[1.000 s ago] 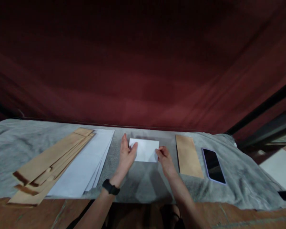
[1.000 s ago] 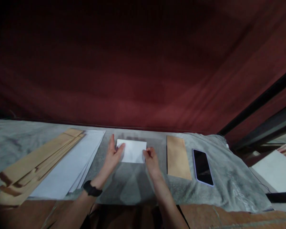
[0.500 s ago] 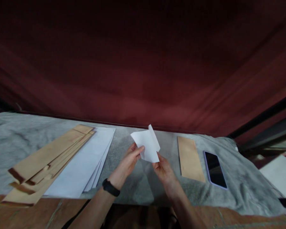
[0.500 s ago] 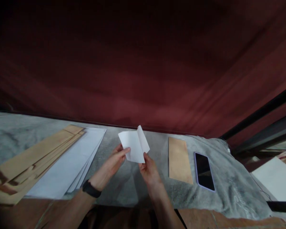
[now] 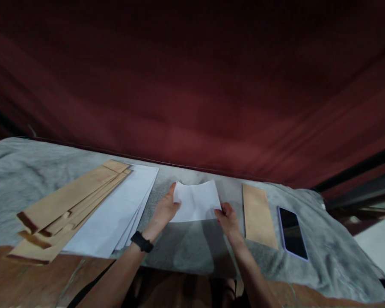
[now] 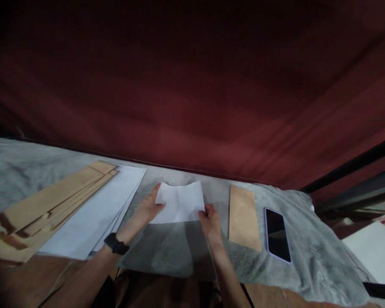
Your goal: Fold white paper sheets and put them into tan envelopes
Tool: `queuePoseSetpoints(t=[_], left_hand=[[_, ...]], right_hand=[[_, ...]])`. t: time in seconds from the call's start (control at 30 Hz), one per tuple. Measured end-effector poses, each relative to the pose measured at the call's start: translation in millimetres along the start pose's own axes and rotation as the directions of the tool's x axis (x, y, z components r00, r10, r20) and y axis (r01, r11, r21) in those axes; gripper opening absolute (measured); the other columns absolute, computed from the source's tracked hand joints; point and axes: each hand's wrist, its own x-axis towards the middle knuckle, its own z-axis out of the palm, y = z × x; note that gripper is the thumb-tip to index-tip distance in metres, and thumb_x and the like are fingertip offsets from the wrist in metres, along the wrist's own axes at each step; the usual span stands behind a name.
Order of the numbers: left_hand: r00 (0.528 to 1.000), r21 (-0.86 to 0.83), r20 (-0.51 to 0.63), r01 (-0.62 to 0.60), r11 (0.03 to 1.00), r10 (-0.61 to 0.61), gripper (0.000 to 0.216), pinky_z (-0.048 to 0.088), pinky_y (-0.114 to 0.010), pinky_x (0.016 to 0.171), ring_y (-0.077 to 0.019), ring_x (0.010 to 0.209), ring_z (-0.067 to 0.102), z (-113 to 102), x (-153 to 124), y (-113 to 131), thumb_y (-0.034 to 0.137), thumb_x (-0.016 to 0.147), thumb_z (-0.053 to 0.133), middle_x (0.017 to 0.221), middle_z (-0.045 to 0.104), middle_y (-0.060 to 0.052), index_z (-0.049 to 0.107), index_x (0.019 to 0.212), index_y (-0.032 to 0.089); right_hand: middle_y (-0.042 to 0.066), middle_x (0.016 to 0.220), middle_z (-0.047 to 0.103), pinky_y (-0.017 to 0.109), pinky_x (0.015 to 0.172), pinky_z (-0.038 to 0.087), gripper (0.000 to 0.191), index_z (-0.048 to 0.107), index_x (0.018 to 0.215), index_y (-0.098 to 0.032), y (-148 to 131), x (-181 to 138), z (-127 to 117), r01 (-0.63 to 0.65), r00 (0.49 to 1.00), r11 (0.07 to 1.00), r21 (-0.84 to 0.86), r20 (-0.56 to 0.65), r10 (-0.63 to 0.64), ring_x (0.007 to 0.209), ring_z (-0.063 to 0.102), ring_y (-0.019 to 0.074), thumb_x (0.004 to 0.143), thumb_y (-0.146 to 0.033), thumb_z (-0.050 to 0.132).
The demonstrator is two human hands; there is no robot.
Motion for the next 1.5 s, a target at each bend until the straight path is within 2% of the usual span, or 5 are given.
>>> queuePoseSetpoints(t=[0.17, 0.37, 0.5, 0.83, 1.5], left_hand=[[0.999, 0.314, 0.012, 0.027, 0.949, -0.032, 0.079, 0.053, -0.038, 0.087, -0.0302, 0.098, 0.073, -2.7, -8.8, 7.3, 0.015, 0.086, 0.053, 0.103, 0.076, -0.014, 0.023, 0.16, 0.013], [0.899, 0.536, -0.246, -0.187, 0.824, 0.364, 0.062, 0.038, -0.053, 0.114, -0.0348, 0.143, 0.043, 30.7, -20.7, 6.9, 0.015, 0.09, 0.05, 0.157, 0.042, -0.02, 0.039, 0.152, 0.015], [0.795, 0.453, 0.024, -0.549, 0.703, 0.606, 0.053, 0.036, -0.05, 0.119, -0.0289, 0.147, 0.039, 71.3, -36.8, 1.6, 0.036, 0.1, 0.046, 0.158, 0.043, -0.016, 0.043, 0.148, 0.015], [0.765, 0.432, 0.025, -0.589, 0.683, 0.643, 0.072, 0.032, -0.053, 0.12, -0.0342, 0.148, 0.035, 97.3, -57.9, -1.5, 0.044, 0.095, 0.054, 0.154, 0.042, -0.027, 0.037, 0.15, 0.002], [0.799, 0.431, 0.196, -0.591, 0.682, 0.568, 0.084, 0.023, -0.051, 0.122, -0.0351, 0.146, 0.039, 95.3, -87.6, 14.2, 0.068, 0.097, 0.036, 0.152, 0.047, -0.024, 0.049, 0.145, 0.001]], right_hand=[[0.004, 0.084, 0.073, 0.034, 0.071, 0.051, 0.035, 0.062, 0.115, -0.021, 1.4, -15.6, 3.8, 0.113, 0.993, 0.929, -0.352, 0.061, -0.097, 0.076, 0.07, 0.0247, 0.082, -0.024, 0.054], [0.012, 0.104, 0.074, 0.037, 0.08, 0.053, 0.056, 0.046, 0.145, -0.014, 0.0, -27.6, 2.7, 0.178, 0.983, 0.706, -0.686, 0.099, -0.152, 0.092, 0.072, 0.0288, 0.091, -0.025, 0.053], [0.016, 0.12, 0.068, 0.045, 0.094, 0.052, 0.05, 0.055, 0.138, -0.016, 1.4, -23.0, -3.2, 0.252, 0.956, 0.62, -0.743, 0.093, -0.278, 0.109, 0.065, 0.0317, 0.089, -0.028, 0.059], [0.005, 0.15, 0.054, 0.043, 0.121, 0.039, 0.047, 0.055, 0.144, -0.025, -14.2, -11.8, 26.0, 0.595, 0.778, 0.733, -0.329, 0.462, -0.425, 0.141, 0.047, 0.0177, 0.107, -0.04, 0.031], [0.004, 0.166, 0.025, 0.042, 0.129, 0.013, 0.062, 0.03, 0.158, -0.018, -23.1, 56.3, 65.7, 0.707, 0.668, 0.484, -0.516, 0.712, -0.216, 0.154, 0.022, 0.0166, 0.108, -0.047, 0.009]])
